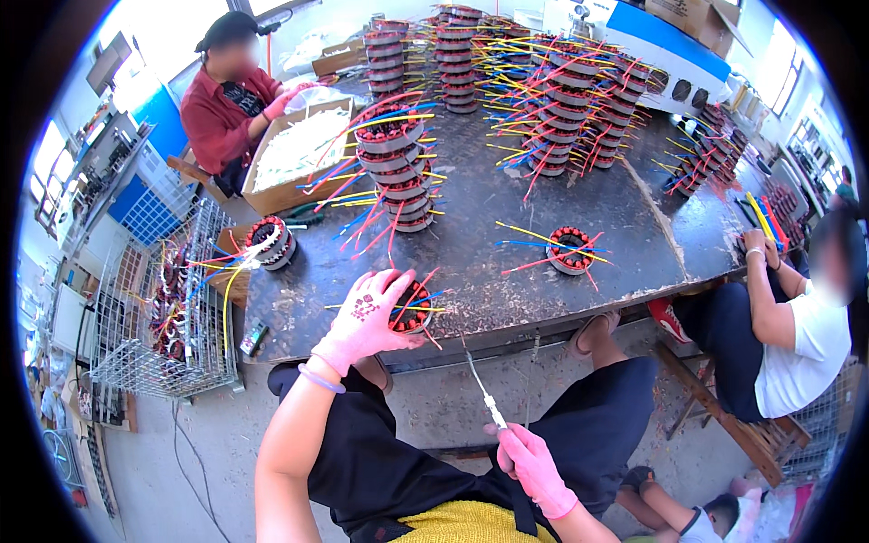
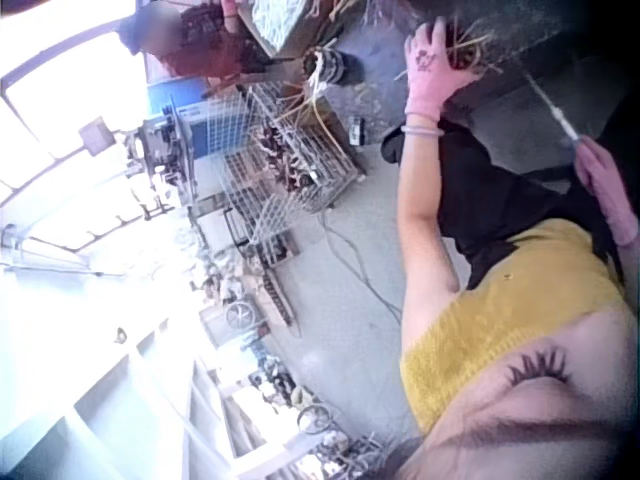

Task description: The person uses a soldering tool to apply heat and solder to the wire connections on a motor stator while holding the component in a gloved hand.

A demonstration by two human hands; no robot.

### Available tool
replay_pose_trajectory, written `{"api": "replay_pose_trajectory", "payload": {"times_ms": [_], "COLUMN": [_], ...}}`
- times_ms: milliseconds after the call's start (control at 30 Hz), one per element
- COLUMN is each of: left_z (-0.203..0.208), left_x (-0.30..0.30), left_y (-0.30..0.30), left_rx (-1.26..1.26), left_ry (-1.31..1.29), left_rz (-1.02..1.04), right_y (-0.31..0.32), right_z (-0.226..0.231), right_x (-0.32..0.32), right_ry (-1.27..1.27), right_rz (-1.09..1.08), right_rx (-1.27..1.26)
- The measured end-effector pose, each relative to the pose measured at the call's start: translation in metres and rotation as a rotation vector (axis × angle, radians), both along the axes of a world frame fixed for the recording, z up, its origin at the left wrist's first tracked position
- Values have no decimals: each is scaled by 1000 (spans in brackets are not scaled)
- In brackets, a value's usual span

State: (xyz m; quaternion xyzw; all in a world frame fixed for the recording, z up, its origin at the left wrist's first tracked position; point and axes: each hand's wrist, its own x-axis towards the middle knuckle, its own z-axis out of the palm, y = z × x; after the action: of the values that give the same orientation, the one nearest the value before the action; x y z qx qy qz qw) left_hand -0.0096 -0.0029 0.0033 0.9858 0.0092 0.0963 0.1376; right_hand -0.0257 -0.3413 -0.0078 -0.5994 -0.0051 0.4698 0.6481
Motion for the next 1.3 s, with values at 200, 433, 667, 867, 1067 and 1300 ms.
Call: {"api": "replay_pose_trajectory", "payload": {"times_ms": [200, 433, 667, 867, 1067, 1300], "left_z": [5, 5, 8, 8, 7, 10], "left_x": [-1, 2, 0, -6, -11, -10], "left_y": [7, 3, 5, 16, 28, 12], "left_rx": [-106, -77, -97, -240, -362, -289], "left_ry": [19, 45, 63, 134, 197, 206], "left_rz": [-27, 40, 20, -48, -143, -33], "right_y": [3, 11, 17, 18, 14, 15], "right_z": [-10, -8, -7, -5, -9, -8], "right_x": [-1, 3, 4, 0, 0, -1], "right_ry": [-79, -140, -128, -119, -157, -161], "right_rz": [70, 104, 105, 88, 103, 100], "right_rx": [-74, -110, -116, -81, -125, -144]}}
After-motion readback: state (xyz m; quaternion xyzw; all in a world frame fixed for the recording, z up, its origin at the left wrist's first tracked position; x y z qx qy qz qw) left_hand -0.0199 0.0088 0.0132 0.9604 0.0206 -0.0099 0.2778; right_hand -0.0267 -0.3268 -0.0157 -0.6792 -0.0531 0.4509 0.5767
